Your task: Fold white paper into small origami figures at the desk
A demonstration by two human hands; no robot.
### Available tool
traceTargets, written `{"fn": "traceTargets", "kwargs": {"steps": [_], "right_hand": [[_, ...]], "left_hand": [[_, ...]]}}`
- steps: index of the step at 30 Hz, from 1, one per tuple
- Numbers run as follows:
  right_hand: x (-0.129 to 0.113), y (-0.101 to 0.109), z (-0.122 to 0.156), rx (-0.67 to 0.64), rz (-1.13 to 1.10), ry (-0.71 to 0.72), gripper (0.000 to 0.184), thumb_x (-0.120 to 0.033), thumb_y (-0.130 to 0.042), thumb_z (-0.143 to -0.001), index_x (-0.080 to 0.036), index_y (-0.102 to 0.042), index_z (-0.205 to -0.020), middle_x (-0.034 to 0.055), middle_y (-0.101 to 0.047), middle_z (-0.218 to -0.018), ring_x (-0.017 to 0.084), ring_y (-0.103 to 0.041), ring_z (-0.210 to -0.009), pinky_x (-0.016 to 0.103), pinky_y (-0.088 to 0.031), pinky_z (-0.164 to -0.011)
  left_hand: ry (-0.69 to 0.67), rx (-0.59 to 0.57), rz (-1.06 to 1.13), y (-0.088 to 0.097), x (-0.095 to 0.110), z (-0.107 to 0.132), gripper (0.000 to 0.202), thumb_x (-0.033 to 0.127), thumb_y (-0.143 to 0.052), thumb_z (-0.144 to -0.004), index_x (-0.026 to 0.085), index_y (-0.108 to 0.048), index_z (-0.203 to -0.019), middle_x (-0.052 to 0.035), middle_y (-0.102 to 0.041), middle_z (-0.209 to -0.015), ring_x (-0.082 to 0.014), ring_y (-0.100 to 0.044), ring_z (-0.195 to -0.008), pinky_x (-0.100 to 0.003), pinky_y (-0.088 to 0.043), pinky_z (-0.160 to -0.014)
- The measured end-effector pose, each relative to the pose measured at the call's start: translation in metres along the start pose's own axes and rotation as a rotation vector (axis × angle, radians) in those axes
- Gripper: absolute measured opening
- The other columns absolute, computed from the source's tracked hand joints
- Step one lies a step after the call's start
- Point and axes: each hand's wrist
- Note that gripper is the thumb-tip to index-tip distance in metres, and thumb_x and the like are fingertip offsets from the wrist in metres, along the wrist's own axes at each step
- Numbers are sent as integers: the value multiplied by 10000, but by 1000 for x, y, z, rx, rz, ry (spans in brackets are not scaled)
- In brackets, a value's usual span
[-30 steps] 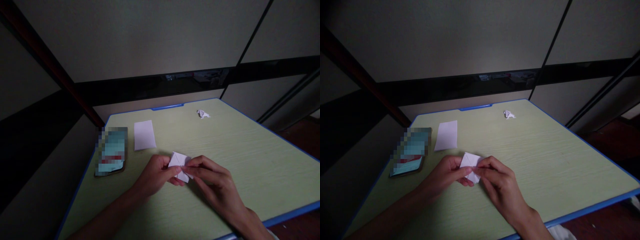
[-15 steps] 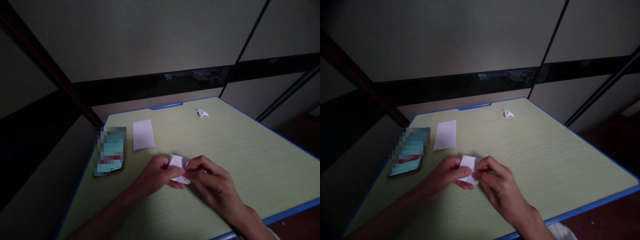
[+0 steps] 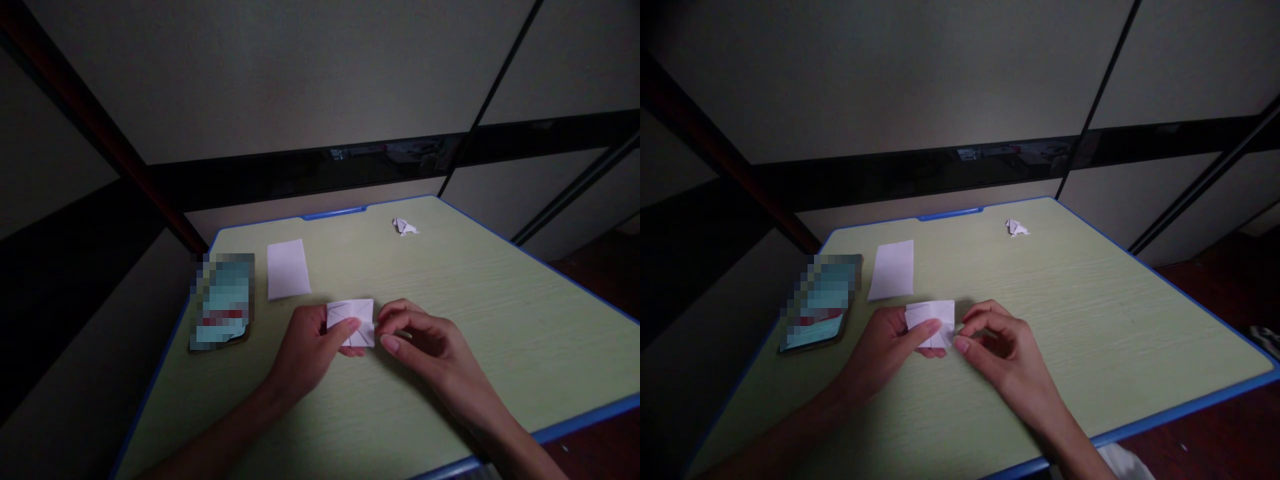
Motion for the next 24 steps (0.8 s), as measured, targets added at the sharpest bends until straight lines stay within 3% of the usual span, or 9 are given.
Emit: {"fn": "traceTargets", "kwargs": {"steps": [4,11,24], "right_hand": [[-1,-1,-4,-69,-63,-62,122,-239,-588,-724,-174,-629,-629,36,-553,-752,164,-527,-722,319,-424,-678],[4,3,-2,-50,-139,-177,156,-255,-623,-699,-152,-605,-583,8,-571,-617,132,-514,-593,269,-402,-560],[3,4,-4,-89,-127,-104,108,-195,-617,-686,-161,-641,-587,29,-579,-665,160,-543,-659,306,-424,-610]], "left_hand": [[6,6,9,-5,2,2,150,185,-559,-703,85,-668,-726,-33,-676,-643,-123,-608,-533,-227,-512,-532],[11,-42,70,-6,0,4,163,200,-560,-709,80,-667,-733,-44,-676,-641,-111,-603,-513,-209,-505,-518],[96,-87,96,-6,-4,1,143,176,-596,-676,82,-668,-757,-54,-680,-689,-148,-632,-630,-257,-522,-606]]}}
Point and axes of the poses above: each hand's wrist, its own z-axis away from the middle knuckle, its own y-axis out of the back of the hand, x = y × z
